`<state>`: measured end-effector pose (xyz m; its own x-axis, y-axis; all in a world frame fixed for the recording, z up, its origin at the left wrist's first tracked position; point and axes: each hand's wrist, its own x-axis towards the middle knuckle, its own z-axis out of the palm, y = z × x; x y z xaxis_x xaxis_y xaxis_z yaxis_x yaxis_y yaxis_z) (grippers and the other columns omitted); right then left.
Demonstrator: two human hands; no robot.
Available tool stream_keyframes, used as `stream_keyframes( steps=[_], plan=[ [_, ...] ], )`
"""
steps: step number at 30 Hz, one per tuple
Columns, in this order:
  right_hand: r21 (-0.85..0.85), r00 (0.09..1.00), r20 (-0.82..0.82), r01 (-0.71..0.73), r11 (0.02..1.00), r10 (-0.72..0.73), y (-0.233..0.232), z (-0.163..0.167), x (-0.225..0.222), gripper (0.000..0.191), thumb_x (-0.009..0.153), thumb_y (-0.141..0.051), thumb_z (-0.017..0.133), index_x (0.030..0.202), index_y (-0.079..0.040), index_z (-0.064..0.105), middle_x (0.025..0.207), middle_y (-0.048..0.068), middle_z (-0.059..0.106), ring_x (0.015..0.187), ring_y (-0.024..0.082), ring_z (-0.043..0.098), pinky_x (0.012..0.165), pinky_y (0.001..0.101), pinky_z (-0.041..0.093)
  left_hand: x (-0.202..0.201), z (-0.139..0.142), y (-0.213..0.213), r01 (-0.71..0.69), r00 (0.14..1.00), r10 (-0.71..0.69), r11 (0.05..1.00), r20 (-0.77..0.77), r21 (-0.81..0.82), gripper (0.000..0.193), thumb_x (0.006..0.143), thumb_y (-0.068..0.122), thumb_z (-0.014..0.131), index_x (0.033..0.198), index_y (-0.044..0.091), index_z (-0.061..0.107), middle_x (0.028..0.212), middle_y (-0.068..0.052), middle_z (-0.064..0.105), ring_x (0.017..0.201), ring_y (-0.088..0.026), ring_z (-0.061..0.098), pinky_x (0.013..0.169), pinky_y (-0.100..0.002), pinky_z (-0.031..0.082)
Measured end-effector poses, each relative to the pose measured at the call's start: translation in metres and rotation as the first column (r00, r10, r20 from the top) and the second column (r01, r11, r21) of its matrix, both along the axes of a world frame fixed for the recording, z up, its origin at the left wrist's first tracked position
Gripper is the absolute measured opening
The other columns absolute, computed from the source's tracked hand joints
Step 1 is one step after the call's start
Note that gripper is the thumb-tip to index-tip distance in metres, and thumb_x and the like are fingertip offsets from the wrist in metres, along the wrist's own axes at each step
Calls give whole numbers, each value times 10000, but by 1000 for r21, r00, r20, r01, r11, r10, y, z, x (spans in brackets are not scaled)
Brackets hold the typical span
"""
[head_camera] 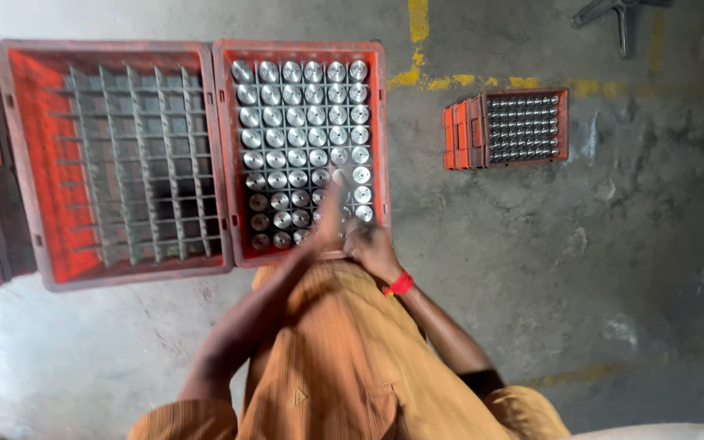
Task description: The person sits on the floor and sorts machined metal knob parts by hand, picking them one at a time from a compartmented tray and placing them into a grid crate, while holding a metal rod tool in one hand. The person then carries a filled crate of parts and stacks it with other crates before resuming sorting.
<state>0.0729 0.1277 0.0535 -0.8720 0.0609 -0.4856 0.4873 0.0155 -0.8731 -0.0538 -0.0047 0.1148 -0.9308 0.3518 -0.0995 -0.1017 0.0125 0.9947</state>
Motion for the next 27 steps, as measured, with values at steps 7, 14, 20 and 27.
stream_keyframes(
  steps=[7,14,20,27],
  plan=[
    [24,984,116,134,991,-136,-53,-30,84,553,1131,-422,549,1111,102,727,910,197,735,788,226,673,687,330,533,53,-3,-146,-84,934,-100,871,-342,-485,523,922,153,741,1408,71,564,1420,-130,609,1323,-295,565,1116,-393,481],
    [-123,864,283,463,878,-416,-130,-52,66,559,1002,-575,556,1261,-80,598,1145,-13,696,940,30,641,780,284,553,84,-45,-200,105,774,-458,774,-437,-624,529,781,24,633,1308,38,598,1187,-185,616,1128,-394,563,962,-483,480],
    [-285,626,491,773,567,-606,-172,-15,-6,454,992,-558,737,1097,-123,660,842,-7,565,605,120,538,508,317,458,78,-68,-178,13,790,-463,669,-402,-743,340,847,10,590,1180,46,649,1051,-162,619,1043,-370,576,866,-484,484],
    [-352,673,438,738,575,-596,-159,18,-17,190,861,-274,717,864,-84,726,707,22,695,565,142,636,488,292,489,78,-71,-146,-107,797,-420,609,-434,-786,180,816,6,585,959,56,682,948,-135,705,915,-358,644,781,-468,541]
  ],
)
